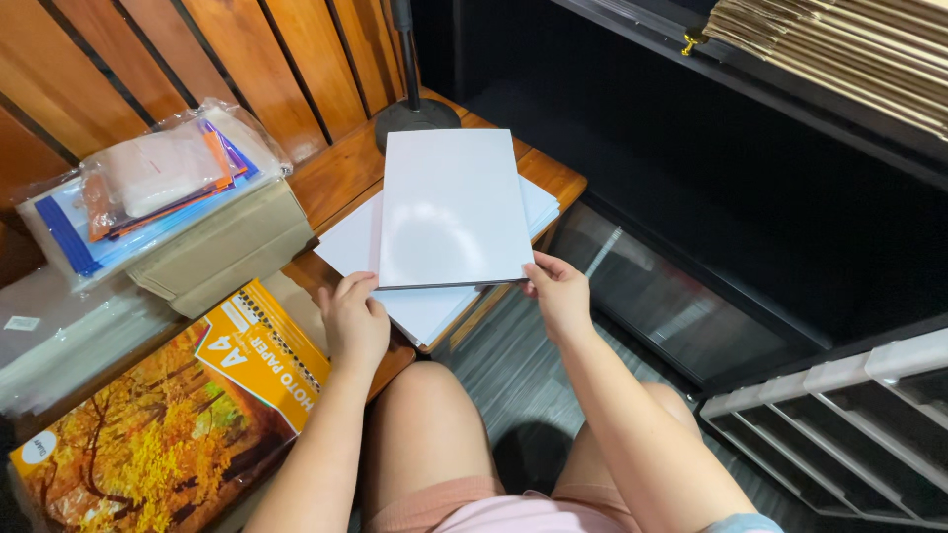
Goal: The person sits on a wooden bench and repeatedly picks up sheets of white paper from a stack on their lap. They lift each sheet and place it onto a stack of brown folders on a nearby black shelf, repeating this action throughout the video.
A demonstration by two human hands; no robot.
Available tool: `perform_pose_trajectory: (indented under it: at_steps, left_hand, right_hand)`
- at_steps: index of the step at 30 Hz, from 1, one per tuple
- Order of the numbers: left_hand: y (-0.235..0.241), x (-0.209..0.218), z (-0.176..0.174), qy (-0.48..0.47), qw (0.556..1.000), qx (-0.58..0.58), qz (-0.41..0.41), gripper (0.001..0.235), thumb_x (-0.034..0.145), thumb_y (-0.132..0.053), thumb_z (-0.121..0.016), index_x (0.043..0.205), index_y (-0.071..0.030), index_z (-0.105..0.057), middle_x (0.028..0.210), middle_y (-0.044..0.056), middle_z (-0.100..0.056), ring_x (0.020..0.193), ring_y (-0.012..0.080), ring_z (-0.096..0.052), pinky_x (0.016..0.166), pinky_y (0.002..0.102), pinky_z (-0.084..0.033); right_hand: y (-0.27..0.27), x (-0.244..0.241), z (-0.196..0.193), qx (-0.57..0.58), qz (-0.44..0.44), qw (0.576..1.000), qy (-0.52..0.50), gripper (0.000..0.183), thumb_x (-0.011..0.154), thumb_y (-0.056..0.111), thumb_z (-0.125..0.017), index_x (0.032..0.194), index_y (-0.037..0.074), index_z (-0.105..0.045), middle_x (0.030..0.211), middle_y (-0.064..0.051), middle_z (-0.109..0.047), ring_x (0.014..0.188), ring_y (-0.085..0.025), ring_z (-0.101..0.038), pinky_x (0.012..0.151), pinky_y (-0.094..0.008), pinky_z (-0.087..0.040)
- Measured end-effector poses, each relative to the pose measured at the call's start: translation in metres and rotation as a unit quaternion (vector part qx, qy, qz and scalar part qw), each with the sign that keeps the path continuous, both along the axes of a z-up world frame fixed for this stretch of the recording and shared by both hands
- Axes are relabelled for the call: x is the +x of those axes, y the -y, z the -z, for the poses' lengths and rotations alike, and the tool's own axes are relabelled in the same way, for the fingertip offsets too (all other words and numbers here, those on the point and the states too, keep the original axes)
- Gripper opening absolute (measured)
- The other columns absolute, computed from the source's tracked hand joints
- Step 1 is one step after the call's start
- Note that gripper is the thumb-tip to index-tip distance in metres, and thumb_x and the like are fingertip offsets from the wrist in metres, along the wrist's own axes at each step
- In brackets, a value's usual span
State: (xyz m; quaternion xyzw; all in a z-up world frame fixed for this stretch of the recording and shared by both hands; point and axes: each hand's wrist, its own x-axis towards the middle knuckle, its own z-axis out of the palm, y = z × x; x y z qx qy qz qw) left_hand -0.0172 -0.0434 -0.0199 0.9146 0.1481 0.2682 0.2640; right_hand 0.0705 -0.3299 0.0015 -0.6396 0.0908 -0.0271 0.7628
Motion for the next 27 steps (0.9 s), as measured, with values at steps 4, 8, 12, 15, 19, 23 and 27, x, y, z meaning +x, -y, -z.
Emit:
perform_pose_trajectory:
  at_steps: [4,8,12,15,19,23,27]
  left_hand:
    - [0.019,-0.005,-0.002,0.045,0.998,-0.005,0.032,0.027,0.085,-0.004,-0.063,0.108,-0.007,-0.075,0.121,0.002,-0.071,0.119,0.0271,-0.067,0.122,0.06,-0.03]
    - [0.025,-0.007,0.006,0.064,0.997,-0.011,0.027,0.028,0.083,-0.018,-0.075,0.11,-0.011,-0.075,0.122,-0.003,-0.069,0.119,0.0223,-0.068,0.122,0.051,-0.034]
    - [0.024,-0.004,0.003,0.07,0.995,-0.058,0.029,0.034,0.082,-0.022,-0.082,0.113,-0.009,-0.074,0.124,-0.001,-0.068,0.119,0.0247,-0.067,0.124,0.047,-0.033]
    - [0.021,0.001,0.008,0.078,0.993,-0.078,0.034,0.039,0.086,-0.025,-0.082,0.12,-0.007,-0.073,0.129,0.002,-0.066,0.121,0.0264,-0.067,0.123,0.047,-0.035]
    - [0.03,-0.007,-0.019,0.069,0.99,-0.111,0.058,0.045,0.089,-0.019,-0.08,0.129,-0.003,-0.069,0.136,0.01,-0.063,0.126,0.0327,-0.063,0.117,0.046,-0.044]
    - [0.033,-0.008,-0.024,0.054,0.989,-0.119,0.073,0.06,0.088,-0.031,-0.081,0.137,-0.001,-0.064,0.144,0.013,-0.058,0.134,0.0336,-0.058,0.115,0.045,-0.046]
    - [0.038,-0.006,-0.029,0.047,0.989,-0.117,0.072,0.066,0.09,-0.035,-0.08,0.144,-0.001,-0.059,0.148,0.016,-0.055,0.137,0.0363,-0.054,0.115,0.046,-0.046]
  right_hand:
    - [0.01,0.006,-0.006,-0.017,0.007,1.0,0.007,0.033,0.094,0.001,-0.072,0.126,-0.006,-0.069,0.088,-0.019,-0.075,0.065,-0.015,-0.07,0.06,-0.024,-0.063]
    - [0.014,-0.001,-0.021,-0.07,0.008,0.997,0.009,0.031,0.095,0.003,-0.071,0.126,-0.002,-0.071,0.091,-0.016,-0.075,0.069,-0.012,-0.07,0.066,-0.023,-0.064]
    - [0.026,0.0,-0.015,-0.23,-0.018,0.973,0.021,0.036,0.093,0.014,-0.079,0.129,0.01,-0.074,0.107,-0.012,-0.078,0.087,-0.013,-0.076,0.074,-0.024,-0.065]
    - [0.022,-0.018,-0.044,-0.311,-0.04,0.946,0.083,0.054,0.087,0.014,-0.085,0.138,0.013,-0.068,0.132,-0.013,-0.07,0.118,-0.023,-0.069,0.091,-0.028,-0.062]
    - [0.028,-0.013,-0.033,-0.389,-0.104,0.907,0.125,0.056,0.088,0.021,-0.085,0.14,0.018,-0.066,0.149,-0.013,-0.059,0.131,-0.036,-0.06,0.101,-0.037,-0.059]
    - [0.029,-0.013,-0.032,-0.425,-0.117,0.886,0.147,0.05,0.089,0.03,-0.083,0.135,0.018,-0.07,0.151,-0.01,-0.057,0.133,-0.039,-0.058,0.105,-0.042,-0.056]
    - [0.03,-0.015,-0.027,-0.465,-0.104,0.857,0.196,0.046,0.092,0.033,-0.08,0.134,0.017,-0.07,0.15,-0.007,-0.059,0.14,-0.033,-0.054,0.115,-0.047,-0.049]
